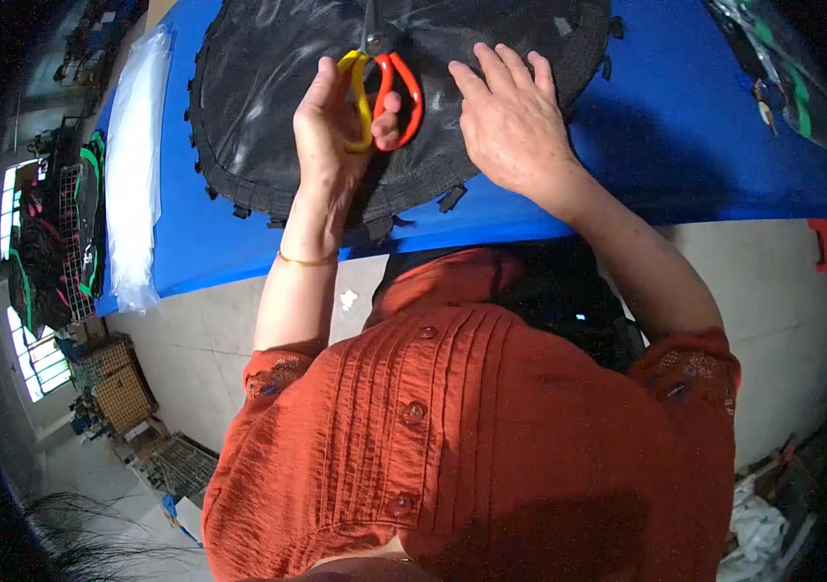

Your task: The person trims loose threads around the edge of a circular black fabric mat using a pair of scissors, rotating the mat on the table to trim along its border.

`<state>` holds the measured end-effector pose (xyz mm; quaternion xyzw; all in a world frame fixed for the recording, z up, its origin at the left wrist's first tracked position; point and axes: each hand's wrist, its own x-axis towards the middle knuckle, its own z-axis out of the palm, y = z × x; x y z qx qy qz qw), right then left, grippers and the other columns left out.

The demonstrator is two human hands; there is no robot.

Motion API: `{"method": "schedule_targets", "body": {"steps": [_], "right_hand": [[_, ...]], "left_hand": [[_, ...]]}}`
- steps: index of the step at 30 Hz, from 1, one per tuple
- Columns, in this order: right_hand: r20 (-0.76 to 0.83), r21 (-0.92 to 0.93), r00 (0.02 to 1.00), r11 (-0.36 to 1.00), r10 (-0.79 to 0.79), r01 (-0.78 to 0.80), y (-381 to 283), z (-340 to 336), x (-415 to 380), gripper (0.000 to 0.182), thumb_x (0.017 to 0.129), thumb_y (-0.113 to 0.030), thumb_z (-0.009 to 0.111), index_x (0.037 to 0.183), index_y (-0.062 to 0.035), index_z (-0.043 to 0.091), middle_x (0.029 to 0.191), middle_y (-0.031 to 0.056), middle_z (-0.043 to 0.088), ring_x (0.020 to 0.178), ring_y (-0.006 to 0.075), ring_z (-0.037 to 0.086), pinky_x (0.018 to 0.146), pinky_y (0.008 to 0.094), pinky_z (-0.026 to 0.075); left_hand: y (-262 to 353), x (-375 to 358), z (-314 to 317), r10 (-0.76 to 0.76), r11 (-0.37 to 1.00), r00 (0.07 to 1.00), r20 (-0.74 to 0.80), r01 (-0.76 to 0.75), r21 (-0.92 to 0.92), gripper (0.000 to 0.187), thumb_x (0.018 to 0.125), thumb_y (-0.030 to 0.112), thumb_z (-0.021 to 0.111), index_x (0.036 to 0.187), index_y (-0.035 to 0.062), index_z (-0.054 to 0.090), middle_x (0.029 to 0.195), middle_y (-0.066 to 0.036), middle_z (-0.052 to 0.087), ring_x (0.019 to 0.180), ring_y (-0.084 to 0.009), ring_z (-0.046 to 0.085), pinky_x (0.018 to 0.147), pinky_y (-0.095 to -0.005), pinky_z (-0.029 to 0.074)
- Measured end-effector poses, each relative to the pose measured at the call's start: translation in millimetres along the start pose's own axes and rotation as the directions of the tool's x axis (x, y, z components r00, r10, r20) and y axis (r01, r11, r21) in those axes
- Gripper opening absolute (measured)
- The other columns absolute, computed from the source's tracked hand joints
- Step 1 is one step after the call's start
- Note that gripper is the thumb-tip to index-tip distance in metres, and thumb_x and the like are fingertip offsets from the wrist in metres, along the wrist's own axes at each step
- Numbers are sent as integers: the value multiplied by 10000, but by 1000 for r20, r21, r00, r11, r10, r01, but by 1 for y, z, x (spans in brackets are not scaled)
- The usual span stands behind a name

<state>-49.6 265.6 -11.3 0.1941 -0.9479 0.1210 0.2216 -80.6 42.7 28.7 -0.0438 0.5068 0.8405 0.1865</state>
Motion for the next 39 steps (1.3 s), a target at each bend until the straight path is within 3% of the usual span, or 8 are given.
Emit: {"method": "schedule_targets", "body": {"steps": [8,9,13,19,22,29,35,39], "right_hand": [[-17,68,995,993,-93,94,19,-3,1,485,991,-261,663,1445,-91,636,1481,199,614,1399,372,557,1183,586,368],[34,97,994,991,-99,96,34,-5,2,508,1001,-352,688,1458,-136,640,1503,161,617,1410,360,562,1196,582,375],[32,-68,998,997,-44,46,77,-21,-3,587,997,-470,703,1510,-200,610,1563,145,571,1484,358,489,1240,623,287],[31,-42,997,997,-65,66,61,-14,-8,671,994,-474,705,1506,-57,581,1549,258,538,1484,424,460,1237,617,292],[-4,-11,996,996,-86,86,46,-8,-6,725,987,-468,711,1482,42,564,1519,316,534,1458,470,467,1238,592,305],[1,33,998,997,-66,66,25,-12,-9,711,981,-453,717,1469,43,574,1503,316,543,1449,457,474,1224,542,342],[12,-8,999,1000,-31,31,-5,-5,-4,696,962,-432,725,1436,58,589,1492,299,549,1405,426,499,1181,518,378],[1,-4,1000,1000,10,-10,-16,-4,1,673,942,-418,729,1397,61,601,1463,270,567,1355,405,522,1145,504,401]], "left_hand": [[-10,7,22,17,999,998,59,-20,48,570,1110,606,414,1192,74,602,855,-138,680,598,-192,533,572,-333,430],[-5,0,12,-7,999,998,61,4,50,569,1102,615,428,1198,82,602,859,-136,679,593,-188,527,571,-327,427],[14,-39,-25,-16,1000,1000,-10,16,5,583,1108,608,431,1255,70,602,827,-118,674,576,-170,516,554,-324,418],[15,-56,-34,-3,999,991,-137,-1,-35,573,1102,616,437,1297,96,582,872,-153,677,586,-195,525,571,-341,414],[4,-42,-26,-3,997,999,-48,0,-71,594,1096,628,433,1279,83,582,896,-177,675,594,-200,530,570,-336,424],[8,-42,-17,-48,998,999,-5,48,34,557,1093,623,440,1259,113,592,898,-156,684,594,-185,511,571,-328,396],[36,-86,-67,-15,993,966,-259,46,112,623,1101,642,392,1321,98,600,819,-117,673,595,-187,514,566,-334,383],[25,-78,-58,-17,1000,976,-217,12,-26,612,1100,637,412,1316,86,568,854,-170,671,589,-207,519,569,-341,397]]}}
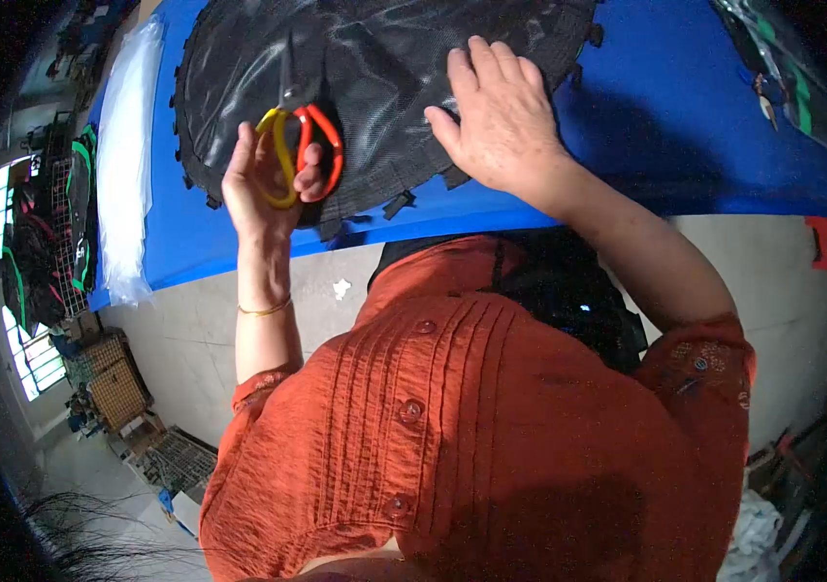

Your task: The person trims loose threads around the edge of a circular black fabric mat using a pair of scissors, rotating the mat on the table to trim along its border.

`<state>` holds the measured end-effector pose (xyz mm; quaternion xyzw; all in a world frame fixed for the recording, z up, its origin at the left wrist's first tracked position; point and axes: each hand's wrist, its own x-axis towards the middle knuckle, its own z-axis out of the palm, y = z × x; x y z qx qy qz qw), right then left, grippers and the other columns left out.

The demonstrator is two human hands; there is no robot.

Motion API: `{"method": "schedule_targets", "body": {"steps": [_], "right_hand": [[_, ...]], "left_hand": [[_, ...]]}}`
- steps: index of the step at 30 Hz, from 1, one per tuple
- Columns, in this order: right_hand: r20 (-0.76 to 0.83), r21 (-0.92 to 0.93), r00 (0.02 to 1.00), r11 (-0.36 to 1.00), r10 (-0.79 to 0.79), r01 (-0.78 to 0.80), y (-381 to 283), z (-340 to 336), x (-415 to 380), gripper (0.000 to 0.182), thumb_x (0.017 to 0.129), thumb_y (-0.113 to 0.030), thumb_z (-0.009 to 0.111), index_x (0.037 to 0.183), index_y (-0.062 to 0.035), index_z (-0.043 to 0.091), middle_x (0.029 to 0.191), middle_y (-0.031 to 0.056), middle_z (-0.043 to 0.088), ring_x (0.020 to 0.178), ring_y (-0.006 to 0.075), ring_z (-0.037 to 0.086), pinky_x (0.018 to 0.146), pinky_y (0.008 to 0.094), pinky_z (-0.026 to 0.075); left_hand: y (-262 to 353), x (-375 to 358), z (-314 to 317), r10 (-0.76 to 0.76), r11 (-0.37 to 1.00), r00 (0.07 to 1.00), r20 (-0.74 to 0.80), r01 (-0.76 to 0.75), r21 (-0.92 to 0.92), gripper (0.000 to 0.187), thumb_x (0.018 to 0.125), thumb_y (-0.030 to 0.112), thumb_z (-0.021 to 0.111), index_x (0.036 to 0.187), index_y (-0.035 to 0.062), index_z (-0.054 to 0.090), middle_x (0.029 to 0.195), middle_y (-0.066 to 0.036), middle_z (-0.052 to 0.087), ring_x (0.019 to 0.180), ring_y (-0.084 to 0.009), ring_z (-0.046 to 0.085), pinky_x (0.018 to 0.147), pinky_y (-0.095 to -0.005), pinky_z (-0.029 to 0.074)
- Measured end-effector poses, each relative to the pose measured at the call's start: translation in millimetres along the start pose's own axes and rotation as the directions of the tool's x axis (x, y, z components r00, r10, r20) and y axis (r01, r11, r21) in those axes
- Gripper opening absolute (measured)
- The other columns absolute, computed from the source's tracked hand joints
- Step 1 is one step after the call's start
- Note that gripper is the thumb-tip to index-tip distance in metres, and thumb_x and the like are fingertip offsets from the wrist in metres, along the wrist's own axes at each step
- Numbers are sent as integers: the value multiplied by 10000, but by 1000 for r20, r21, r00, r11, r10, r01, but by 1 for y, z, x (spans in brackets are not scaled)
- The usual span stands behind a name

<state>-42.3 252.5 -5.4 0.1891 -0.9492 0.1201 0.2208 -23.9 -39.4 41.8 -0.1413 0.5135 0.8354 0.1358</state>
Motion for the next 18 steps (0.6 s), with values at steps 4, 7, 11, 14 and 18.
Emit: {"method": "schedule_targets", "body": {"steps": [4,7,11,14,18], "right_hand": [[-38,62,999,998,-6,9,-4,3,3,602,931,-382,740,1354,32,631,1431,249,587,1311,395,548,1104,510,435],[-87,172,993,980,-81,95,13,1,4,485,933,-344,745,1287,-17,695,1354,209,651,1238,384,605,1046,499,485],[-63,117,991,985,-122,129,87,-20,30,344,993,-343,701,1194,-69,751,1232,147,730,1158,365,672,1013,485,507],[0,-17,999,999,32,-32,109,-18,26,502,1019,-356,663,1399,-29,643,1441,240,627,1358,429,568,1158,548,417],[83,-37,985,988,154,-151,97,-7,26,693,1018,-446,646,1528,8,525,1576,296,504,1490,480,433,1247,614,284]], "left_hand": [[-22,14,31,-4,999,988,152,10,-42,597,1099,613,422,1319,81,577,921,-207,651,594,-209,493,554,-343,397],[-26,21,50,-12,999,986,169,20,-47,592,1099,614,440,1278,68,586,877,-180,663,574,-199,511,559,-337,420],[-23,20,46,-17,999,989,147,23,-33,591,1104,609,445,1262,60,594,838,-160,672,560,-194,529,541,-329,441],[-24,22,50,-28,999,988,154,35,-40,601,1101,612,448,1248,47,593,829,-162,672,550,-197,530,519,-322,446],[-35,39,76,-9,999,966,258,19,-37,588,1122,580,428,1182,17,585,844,-153,671,563,-185,529,530,-313,451]]}}
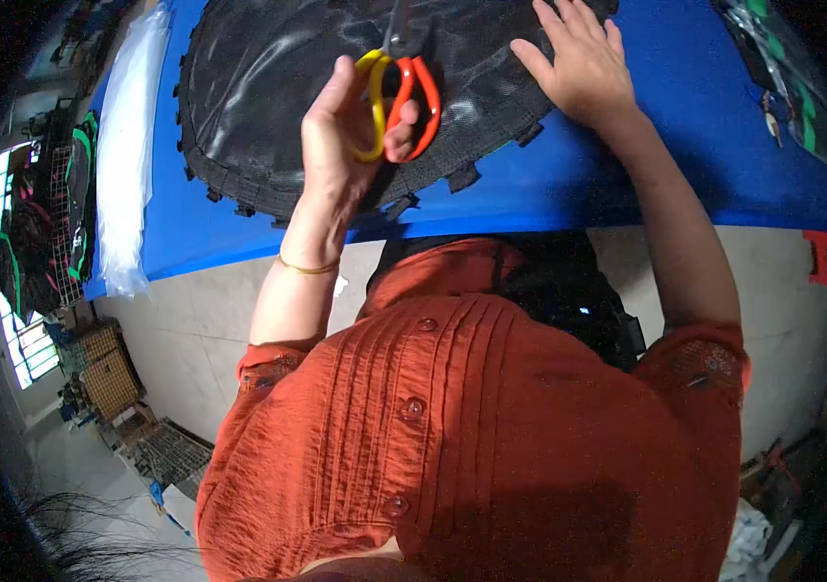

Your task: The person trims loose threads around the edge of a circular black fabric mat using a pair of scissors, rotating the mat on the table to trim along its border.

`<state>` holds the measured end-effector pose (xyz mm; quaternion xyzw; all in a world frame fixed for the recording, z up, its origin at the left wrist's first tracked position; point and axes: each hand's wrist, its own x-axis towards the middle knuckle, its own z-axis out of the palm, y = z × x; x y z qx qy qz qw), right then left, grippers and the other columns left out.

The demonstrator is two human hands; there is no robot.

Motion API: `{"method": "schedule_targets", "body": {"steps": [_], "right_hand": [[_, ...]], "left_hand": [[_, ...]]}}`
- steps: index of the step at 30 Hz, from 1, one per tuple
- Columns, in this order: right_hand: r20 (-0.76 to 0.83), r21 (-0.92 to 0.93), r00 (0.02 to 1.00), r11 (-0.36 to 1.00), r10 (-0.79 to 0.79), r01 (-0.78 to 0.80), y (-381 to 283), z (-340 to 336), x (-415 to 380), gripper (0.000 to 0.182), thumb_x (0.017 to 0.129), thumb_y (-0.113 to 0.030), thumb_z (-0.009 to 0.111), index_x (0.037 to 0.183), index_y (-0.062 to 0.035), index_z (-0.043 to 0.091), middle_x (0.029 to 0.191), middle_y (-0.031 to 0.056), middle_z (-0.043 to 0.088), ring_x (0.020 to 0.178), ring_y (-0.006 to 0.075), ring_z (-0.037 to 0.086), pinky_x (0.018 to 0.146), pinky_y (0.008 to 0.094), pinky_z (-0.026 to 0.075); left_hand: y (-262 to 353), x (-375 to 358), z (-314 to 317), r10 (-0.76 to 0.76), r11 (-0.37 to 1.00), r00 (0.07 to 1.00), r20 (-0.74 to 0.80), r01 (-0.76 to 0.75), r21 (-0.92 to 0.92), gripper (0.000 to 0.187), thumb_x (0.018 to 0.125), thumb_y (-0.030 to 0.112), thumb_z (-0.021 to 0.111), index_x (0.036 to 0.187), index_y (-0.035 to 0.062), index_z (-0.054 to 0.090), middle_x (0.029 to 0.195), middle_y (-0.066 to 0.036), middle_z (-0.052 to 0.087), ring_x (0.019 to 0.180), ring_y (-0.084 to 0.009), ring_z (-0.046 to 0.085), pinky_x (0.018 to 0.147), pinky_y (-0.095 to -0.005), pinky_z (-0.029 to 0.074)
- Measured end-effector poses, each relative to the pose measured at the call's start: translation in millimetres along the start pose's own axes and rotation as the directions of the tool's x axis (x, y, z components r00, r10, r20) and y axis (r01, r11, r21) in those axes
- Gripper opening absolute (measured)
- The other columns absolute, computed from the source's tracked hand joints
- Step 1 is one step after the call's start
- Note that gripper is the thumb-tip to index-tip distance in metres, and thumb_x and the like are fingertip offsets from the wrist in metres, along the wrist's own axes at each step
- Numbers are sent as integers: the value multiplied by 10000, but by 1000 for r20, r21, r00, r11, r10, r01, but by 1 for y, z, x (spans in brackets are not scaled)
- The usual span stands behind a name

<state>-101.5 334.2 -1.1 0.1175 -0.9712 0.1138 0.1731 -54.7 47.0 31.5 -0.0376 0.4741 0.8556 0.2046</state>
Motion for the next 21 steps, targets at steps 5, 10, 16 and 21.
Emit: {"method": "schedule_targets", "body": {"steps": [5,10,16,21], "right_hand": [[-49,27,998,999,-33,34,3,1,-3,667,1019,-422,659,1509,15,541,1563,285,522,1491,467,441,1255,599,289],[-66,9,997,999,-30,31,2,2,-4,654,1016,-407,669,1504,11,548,1558,275,530,1491,453,448,1249,596,298],[-58,7,998,1000,-18,18,0,-1,-3,641,1019,-403,663,1501,5,553,1559,268,534,1495,443,446,1252,590,297],[-74,27,997,1000,-13,15,3,4,-4,631,1025,-408,652,1499,-3,559,1557,266,536,1496,441,445,1257,585,291]], "left_hand": [[5,5,9,-42,995,999,-10,43,87,581,1117,593,436,1198,37,580,836,-144,665,576,-174,531,533,-307,438],[14,-4,-10,-51,997,997,-66,54,52,626,1109,620,412,1231,31,586,822,-138,665,565,-186,524,522,-299,441],[-5,20,25,-23,998,999,27,21,67,596,1127,579,415,1188,10,581,823,-143,666,565,-173,543,523,-305,454],[17,1,-9,2,988,997,-72,10,157,644,1092,653,425,1213,43,593,797,-112,674,575,-168,527,554,-311,427]]}}
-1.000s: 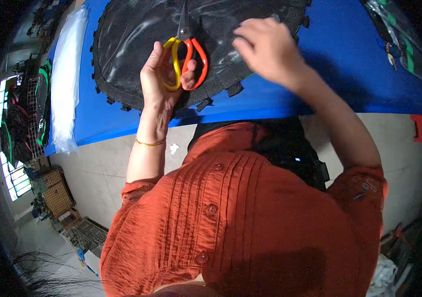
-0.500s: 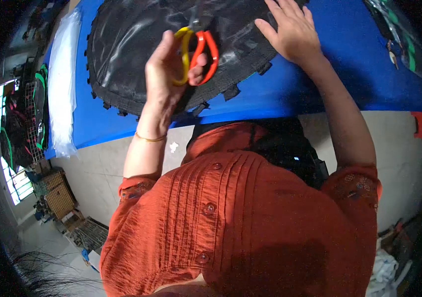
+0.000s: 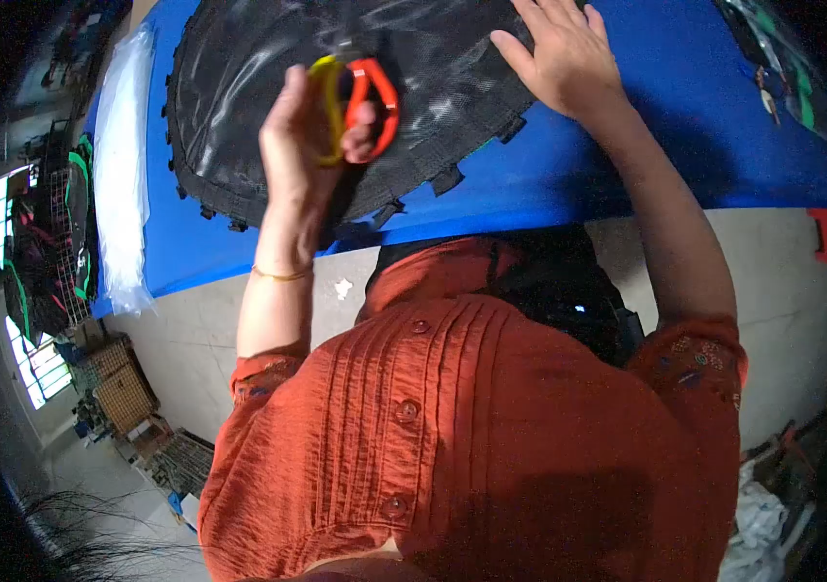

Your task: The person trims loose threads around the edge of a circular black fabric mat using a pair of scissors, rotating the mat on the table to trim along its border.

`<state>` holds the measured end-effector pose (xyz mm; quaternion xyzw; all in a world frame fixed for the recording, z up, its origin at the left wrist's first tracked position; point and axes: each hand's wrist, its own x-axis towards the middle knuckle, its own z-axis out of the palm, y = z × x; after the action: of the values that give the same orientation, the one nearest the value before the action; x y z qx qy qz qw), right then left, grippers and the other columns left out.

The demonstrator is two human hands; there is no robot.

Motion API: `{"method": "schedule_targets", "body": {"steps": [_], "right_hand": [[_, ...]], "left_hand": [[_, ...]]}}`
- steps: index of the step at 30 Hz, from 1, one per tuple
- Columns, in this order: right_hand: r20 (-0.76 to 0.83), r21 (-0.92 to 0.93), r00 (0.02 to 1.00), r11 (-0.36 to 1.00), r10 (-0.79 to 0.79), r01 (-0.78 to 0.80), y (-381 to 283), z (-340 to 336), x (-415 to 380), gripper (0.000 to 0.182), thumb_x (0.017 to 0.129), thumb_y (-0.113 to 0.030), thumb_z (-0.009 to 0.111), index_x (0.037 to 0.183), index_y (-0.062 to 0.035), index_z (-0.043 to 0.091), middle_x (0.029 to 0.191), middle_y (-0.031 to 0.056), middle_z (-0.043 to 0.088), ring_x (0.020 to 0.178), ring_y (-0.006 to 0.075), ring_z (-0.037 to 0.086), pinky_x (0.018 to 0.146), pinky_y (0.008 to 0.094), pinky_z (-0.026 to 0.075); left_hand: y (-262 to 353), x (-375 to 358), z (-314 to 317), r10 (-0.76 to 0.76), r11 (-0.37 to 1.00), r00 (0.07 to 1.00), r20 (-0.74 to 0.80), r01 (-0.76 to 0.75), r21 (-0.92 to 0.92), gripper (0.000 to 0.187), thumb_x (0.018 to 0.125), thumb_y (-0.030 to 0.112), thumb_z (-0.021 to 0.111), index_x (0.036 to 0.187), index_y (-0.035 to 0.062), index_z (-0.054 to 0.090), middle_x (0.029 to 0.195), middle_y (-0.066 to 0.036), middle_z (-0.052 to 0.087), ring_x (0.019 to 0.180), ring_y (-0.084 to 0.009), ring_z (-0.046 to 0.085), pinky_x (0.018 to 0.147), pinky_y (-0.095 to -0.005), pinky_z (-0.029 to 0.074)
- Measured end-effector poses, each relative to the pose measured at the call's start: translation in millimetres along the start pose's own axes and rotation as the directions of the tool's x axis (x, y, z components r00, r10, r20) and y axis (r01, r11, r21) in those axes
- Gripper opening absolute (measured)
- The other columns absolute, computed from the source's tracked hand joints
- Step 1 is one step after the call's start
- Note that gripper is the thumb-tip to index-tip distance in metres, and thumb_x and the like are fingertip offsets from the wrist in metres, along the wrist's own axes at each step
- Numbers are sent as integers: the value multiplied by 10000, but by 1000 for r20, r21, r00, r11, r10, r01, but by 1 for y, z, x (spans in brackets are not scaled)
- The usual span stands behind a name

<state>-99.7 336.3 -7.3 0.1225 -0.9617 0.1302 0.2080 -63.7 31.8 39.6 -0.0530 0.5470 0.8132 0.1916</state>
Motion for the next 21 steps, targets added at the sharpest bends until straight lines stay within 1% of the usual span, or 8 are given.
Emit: {"method": "schedule_targets", "body": {"steps": [3,6,9,12,15,18,20,21], "right_hand": [[-11,-15,1000,1000,-4,3,1,2,0,621,1028,-409,645,1493,-5,564,1553,266,540,1498,438,442,1258,583,289],[11,5,1000,1000,21,-21,-3,-1,1,605,1027,-397,645,1483,-7,573,1545,264,547,1496,434,446,1259,582,288],[-119,-149,986,984,-117,98,14,21,1,563,1053,-462,634,1473,-88,620,1514,195,603,1453,373,518,1210,548,371],[-41,-104,996,991,-83,78,20,22,0,635,1073,-508,590,1561,-106,536,1595,199,528,1532,376,426,1258,589,291],[-58,-95,994,992,-87,82,20,21,-2,623,1069,-503,599,1548,-107,553,1579,197,545,1523,372,439,1251,585,306],[-18,4,1000,1000,5,-5,-3,-4,0,586,1023,-375,652,1473,-6,582,1538,263,552,1489,435,454,1253,585,300],[-51,-73,997,996,-51,48,13,17,-1,609,1055,-456,617,1526,-75,558,1566,217,548,1513,391,444,1251,582,307],[-68,-114,994,991,-84,76,20,25,-2,620,1071,-496,599,1553,-110,547,1580,195,545,1525,369,438,1249,580,311]], "left_hand": [[13,4,-27,15,998,994,-106,-23,-66,598,1097,624,429,1274,75,588,822,-134,675,597,-190,531,569,-337,429],[16,24,-29,32,998,999,-17,-33,-49,578,1100,608,440,1266,70,570,843,-157,669,599,-200,536,585,-353,440],[8,50,-6,37,996,998,43,-34,-81,586,1108,600,431,1210,41,573,828,-167,656,589,-208,552,566,-356,446],[7,51,16,55,998,998,18,-55,-3,592,1111,606,419,1212,45,579,805,-154,654,585,-195,552,548,-328,452],[12,49,-2,41,999,998,42,-40,-13,594,1108,612,423,1214,49,582,797,-144,654,582,-189,550,553,-328,460],[19,49,-28,92,995,995,-34,-93,-28,555,1114,593,421,1193,66,575,815,-145,659,604,-193,547,564,-349,456],[22,46,-27,111,994,990,-85,-112,-13,547,1120,583,417,1184,64,576,833,-150,658,603,-193,537,567,-350,453],[16,54,-33,106,993,994,-9,-106,-54,551,1105,595,433,1227,81,590,862,-190,679,605,-230,557,560,-359,450]]}}
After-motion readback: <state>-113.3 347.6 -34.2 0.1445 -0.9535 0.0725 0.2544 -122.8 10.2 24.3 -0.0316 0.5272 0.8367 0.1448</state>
